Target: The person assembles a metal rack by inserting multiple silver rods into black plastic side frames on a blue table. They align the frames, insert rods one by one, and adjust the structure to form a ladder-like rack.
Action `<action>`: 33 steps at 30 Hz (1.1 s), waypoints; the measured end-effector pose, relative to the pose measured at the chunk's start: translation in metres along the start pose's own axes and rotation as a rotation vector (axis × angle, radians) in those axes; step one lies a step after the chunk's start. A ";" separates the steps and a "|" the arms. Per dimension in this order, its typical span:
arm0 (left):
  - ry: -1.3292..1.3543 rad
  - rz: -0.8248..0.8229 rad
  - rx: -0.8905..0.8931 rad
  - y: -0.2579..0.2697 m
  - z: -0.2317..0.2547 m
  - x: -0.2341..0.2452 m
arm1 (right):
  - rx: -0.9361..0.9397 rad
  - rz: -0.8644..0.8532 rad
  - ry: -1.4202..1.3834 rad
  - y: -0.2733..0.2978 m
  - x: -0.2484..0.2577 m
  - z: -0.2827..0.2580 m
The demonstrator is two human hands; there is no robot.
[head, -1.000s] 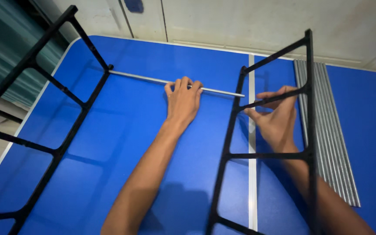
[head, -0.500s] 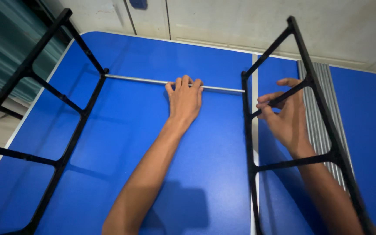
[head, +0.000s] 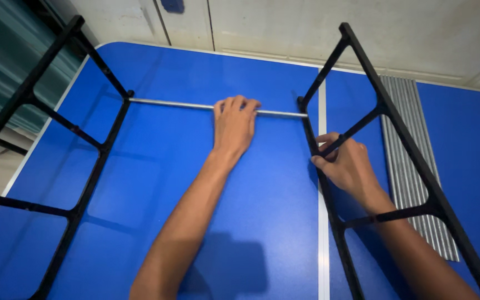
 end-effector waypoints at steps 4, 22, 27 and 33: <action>0.237 -0.090 -0.042 -0.003 0.007 -0.009 | 0.037 0.018 0.034 0.000 -0.004 0.007; 0.074 -0.088 0.118 -0.013 0.002 -0.031 | -0.085 -0.118 -0.049 -0.003 -0.013 0.014; 0.149 -0.055 0.068 -0.012 0.006 -0.024 | -0.057 -0.104 -0.036 0.004 -0.009 0.008; 0.129 -0.054 0.061 -0.015 0.008 -0.022 | 0.017 -0.017 0.046 0.003 -0.006 0.007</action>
Point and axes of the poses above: each hand's wrist, its own y-axis away from the middle knuckle, its own x-axis out of the back of the hand, z = x × y, the point moved 7 cm from there along -y, towards the middle knuckle, and after that the axes turned 15 degrees about -x, right-handed, at the moved point
